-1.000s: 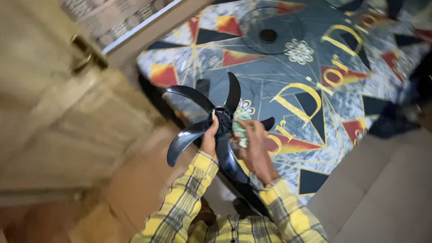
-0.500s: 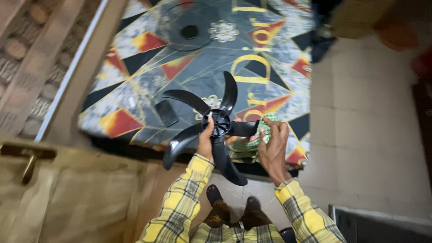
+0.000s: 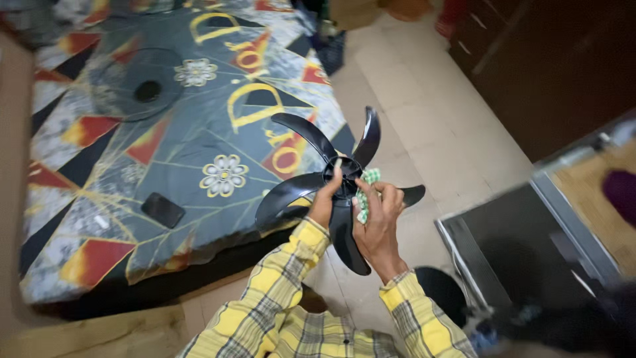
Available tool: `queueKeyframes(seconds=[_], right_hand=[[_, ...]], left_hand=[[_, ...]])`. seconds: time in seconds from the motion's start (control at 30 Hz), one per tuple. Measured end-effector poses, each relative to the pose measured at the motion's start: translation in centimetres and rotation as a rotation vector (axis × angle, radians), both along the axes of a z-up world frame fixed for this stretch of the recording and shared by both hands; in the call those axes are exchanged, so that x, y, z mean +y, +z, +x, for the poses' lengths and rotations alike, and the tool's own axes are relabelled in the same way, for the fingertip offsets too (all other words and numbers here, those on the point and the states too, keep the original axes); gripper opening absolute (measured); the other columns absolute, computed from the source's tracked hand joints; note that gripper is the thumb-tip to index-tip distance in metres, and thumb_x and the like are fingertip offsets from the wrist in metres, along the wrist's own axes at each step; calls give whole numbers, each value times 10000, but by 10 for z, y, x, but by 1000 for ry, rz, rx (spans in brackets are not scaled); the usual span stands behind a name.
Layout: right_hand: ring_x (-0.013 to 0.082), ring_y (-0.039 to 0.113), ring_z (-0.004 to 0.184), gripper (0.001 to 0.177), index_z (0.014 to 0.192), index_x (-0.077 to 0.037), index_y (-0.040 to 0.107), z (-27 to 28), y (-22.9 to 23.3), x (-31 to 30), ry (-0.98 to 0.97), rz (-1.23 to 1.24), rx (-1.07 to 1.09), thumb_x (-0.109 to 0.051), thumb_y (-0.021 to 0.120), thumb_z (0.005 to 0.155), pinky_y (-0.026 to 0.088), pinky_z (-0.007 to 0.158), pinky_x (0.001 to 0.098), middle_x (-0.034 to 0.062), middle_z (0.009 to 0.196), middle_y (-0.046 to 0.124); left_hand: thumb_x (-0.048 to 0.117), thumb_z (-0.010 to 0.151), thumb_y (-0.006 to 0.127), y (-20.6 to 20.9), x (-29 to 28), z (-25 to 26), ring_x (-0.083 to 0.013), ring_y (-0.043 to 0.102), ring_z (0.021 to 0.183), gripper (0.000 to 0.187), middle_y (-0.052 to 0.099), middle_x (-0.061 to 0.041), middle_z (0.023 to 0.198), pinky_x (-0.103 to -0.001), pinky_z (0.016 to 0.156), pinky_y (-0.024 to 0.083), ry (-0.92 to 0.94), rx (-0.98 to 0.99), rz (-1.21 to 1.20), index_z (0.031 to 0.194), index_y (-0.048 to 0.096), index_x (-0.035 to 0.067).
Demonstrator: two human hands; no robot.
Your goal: The person holds a detached fan blade assembly and wipes it with a green and white checkered cloth. They rotate the fan blade to clean different sections, including the blades and the central hub, while standing in a bedroom.
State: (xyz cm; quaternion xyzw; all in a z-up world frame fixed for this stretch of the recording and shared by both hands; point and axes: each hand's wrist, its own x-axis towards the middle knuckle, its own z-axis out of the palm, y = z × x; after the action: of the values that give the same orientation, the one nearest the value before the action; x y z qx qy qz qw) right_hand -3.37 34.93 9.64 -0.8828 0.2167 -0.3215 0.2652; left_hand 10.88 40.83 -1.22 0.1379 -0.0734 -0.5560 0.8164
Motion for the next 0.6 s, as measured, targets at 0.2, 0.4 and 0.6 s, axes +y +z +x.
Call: queueKeyframes(seconds=[0.2,0.4,0.6], right_hand=[[354,460,1158,310,1311,-82,633,-68,-13,-23,-333,94,58,-146,629,1007,333,1030,532,174,1148,508],[370,447,1134,538,1334,-43,625,-90,-11,3,-198,16,59,-74,694,802,339,978,519,167,1161,517],[344,497,1239,347,1202,-99,627,-96,-18,-3,-346,422,-72,-50,559,865,583,784,391,198,1339,403]], left_hand=[[525,997,449,36,24,-43,-273,733,1073,599,699,-162,1250,-408,897,624,-48,-85,316,1330,585,46],[554,1114,453,31,18,-77,-307,678,1066,654,659,-190,1357,-409,892,588,-96,-103,255,1431,540,-11],[575,1047,423,47,9,-81,-305,696,1112,672,625,-208,1347,-467,908,617,-155,-147,358,1420,535,28]])
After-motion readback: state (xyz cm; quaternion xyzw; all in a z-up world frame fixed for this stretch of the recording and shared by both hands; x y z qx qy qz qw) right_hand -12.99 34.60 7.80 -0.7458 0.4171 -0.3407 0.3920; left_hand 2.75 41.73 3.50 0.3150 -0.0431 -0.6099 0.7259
